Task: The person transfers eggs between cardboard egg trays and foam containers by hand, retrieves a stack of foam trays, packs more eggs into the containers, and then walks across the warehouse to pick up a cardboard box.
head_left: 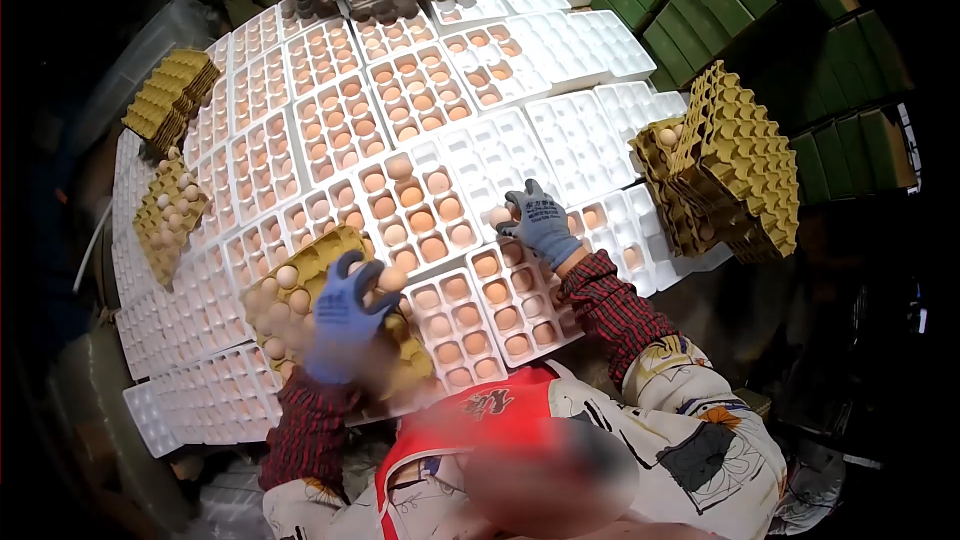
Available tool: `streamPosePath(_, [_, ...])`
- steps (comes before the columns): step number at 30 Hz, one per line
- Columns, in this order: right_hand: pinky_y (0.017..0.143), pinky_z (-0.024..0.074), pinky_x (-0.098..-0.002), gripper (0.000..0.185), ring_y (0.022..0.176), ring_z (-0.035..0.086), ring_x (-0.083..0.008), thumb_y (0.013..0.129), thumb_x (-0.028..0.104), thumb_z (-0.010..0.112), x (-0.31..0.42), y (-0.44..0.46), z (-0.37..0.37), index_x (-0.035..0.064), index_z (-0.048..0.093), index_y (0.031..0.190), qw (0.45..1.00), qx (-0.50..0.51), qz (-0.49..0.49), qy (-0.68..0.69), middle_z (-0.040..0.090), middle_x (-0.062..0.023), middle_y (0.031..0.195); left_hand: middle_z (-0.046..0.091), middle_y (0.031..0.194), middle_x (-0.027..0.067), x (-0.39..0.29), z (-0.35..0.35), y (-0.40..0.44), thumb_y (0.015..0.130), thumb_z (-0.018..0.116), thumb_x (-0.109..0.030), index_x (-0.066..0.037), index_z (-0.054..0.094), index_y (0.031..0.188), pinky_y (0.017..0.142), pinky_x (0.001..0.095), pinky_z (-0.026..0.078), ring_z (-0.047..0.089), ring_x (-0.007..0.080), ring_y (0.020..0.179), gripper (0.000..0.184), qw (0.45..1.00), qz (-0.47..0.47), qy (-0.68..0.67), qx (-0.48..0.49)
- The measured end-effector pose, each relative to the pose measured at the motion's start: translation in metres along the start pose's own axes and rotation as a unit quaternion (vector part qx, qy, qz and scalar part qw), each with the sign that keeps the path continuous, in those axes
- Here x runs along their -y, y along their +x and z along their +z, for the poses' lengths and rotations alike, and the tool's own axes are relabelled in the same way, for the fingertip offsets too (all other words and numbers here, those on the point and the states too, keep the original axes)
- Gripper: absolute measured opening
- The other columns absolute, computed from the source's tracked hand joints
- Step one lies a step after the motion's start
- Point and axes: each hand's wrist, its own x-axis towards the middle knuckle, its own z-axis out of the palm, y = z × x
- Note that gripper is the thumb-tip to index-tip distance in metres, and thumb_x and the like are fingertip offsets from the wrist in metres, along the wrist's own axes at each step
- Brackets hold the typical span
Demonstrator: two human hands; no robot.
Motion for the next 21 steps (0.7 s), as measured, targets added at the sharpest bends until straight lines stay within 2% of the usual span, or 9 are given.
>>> streamPosePath(2, [0.091, 0.0506, -0.0438, 0.055, 0.107, 0.061, -0.0364, 0.077, 0.035, 0.074, -0.008, 0.02, 0.004, 0.012, 0.059, 0.125, 0.995, -0.084, -0.024, 0.056, 0.05, -0.0185, 0.134, 0.057, 0.119, 0.0135, -0.026, 0.057, 0.057, 0.073, 0.079, -0.029, -0.014, 0.066, 0.109, 0.076, 0.039, 0.054, 0.064, 0.0319, 0.094, 0.041, 0.998, -0.006, 0.039, 0.049])
streamPosePath(5, [0.094, 0.0469, -0.0441, 0.039, 0.111, 0.059, -0.0347, 0.089, 0.03, 0.063, -0.013, 0.062, 0.019, 0.0072, 0.062, 0.121, 0.923, -0.223, -0.099, 0.298, 0.062, -0.0176, 0.12, 0.055, 0.124, 0.0143, -0.036, 0.143, 0.123, 0.076, 0.074, -0.024, -0.013, 0.063, 0.102, 0.076, 0.043, 0.054, 0.062, 0.0349, 0.098, 0.031, 0.992, 0.056, 0.112, 0.022])
streamPosePath(8, [0.107, 0.0314, -0.0491, 0.037, 0.123, 0.049, -0.0337, 0.092, 0.029, 0.057, -0.033, 0.068, 0.042, 0.01, 0.062, 0.123, 0.948, -0.252, -0.184, 0.063, 0.058, -0.0138, 0.129, 0.051, 0.13, 0.0137, -0.034, 0.188, 0.158, 0.077, 0.073, -0.024, -0.018, 0.063, 0.112, 0.082, 0.0445, 0.055, 0.061, 0.0342, 0.102, 0.037, 0.964, -0.017, 0.213, 0.155])
streamPosePath(9, [0.11, 0.0264, -0.0515, 0.038, 0.127, 0.045, -0.0341, 0.093, 0.027, 0.054, -0.041, 0.068, 0.045, 0.0109, 0.06, 0.127, 0.948, -0.238, -0.203, 0.051, 0.054, -0.0125, 0.133, 0.051, 0.13, 0.0133, -0.034, 0.191, 0.165, 0.077, 0.073, -0.024, -0.019, 0.062, 0.114, 0.083, 0.0449, 0.054, 0.061, 0.0339, 0.103, 0.038, 0.971, -0.004, 0.201, 0.133])
streamPosePath(14, [0.11, 0.0279, -0.0523, 0.039, 0.126, 0.046, -0.0357, 0.094, 0.023, 0.053, -0.044, 0.071, 0.057, 0.0084, 0.056, 0.13, 0.944, -0.256, -0.173, 0.113, 0.052, -0.0185, 0.136, 0.056, 0.128, 0.0141, -0.015, 0.209, 0.203, 0.085, 0.064, -0.03, -0.022, 0.063, 0.12, 0.09, 0.0446, 0.052, 0.056, 0.0332, 0.113, 0.036, 0.981, 0.037, 0.165, 0.096])
streamPosePath(16, [0.11, 0.0282, -0.052, 0.039, 0.126, 0.046, -0.0359, 0.093, 0.023, 0.053, -0.042, 0.07, 0.055, 0.0082, 0.056, 0.129, 0.945, -0.262, -0.172, 0.096, 0.052, -0.0186, 0.136, 0.056, 0.131, 0.014, -0.019, 0.201, 0.213, 0.088, 0.06, -0.03, -0.016, 0.062, 0.123, 0.094, 0.0435, 0.05, 0.055, 0.035, 0.116, 0.038, 0.999, -0.001, 0.036, 0.041])
streamPosePath(18, [0.11, 0.0281, -0.0519, 0.039, 0.126, 0.046, -0.0359, 0.092, 0.023, 0.055, -0.043, 0.071, 0.056, 0.0073, 0.057, 0.128, 0.945, -0.258, -0.174, 0.105, 0.052, -0.0184, 0.136, 0.055, 0.131, 0.0128, -0.002, 0.216, 0.218, 0.089, 0.059, -0.03, -0.014, 0.06, 0.126, 0.097, 0.0454, 0.046, 0.052, 0.0365, 0.118, 0.04, 0.995, 0.095, 0.012, -0.034])
streamPosePath(20, [0.11, 0.0282, -0.0522, 0.038, 0.126, 0.046, -0.0357, 0.092, 0.022, 0.055, -0.043, 0.072, 0.057, 0.0074, 0.058, 0.127, 0.948, -0.244, -0.168, 0.115, 0.052, -0.0183, 0.135, 0.054, 0.132, 0.0136, 0.015, 0.235, 0.211, 0.091, 0.059, -0.032, -0.015, 0.057, 0.129, 0.107, 0.0512, 0.033, 0.046, 0.0375, 0.124, 0.042, 0.977, 0.123, 0.168, -0.048])
streamPosePath(21, [0.11, 0.0282, -0.0523, 0.038, 0.126, 0.046, -0.0355, 0.092, 0.022, 0.056, -0.044, 0.072, 0.058, 0.0079, 0.058, 0.127, 0.945, -0.255, -0.172, 0.112, 0.053, -0.0179, 0.135, 0.055, 0.131, 0.0142, 0.014, 0.232, 0.206, 0.091, 0.058, -0.033, -0.014, 0.058, 0.129, 0.107, 0.0516, 0.032, 0.046, 0.0372, 0.124, 0.042, 0.982, 0.093, 0.151, -0.068])
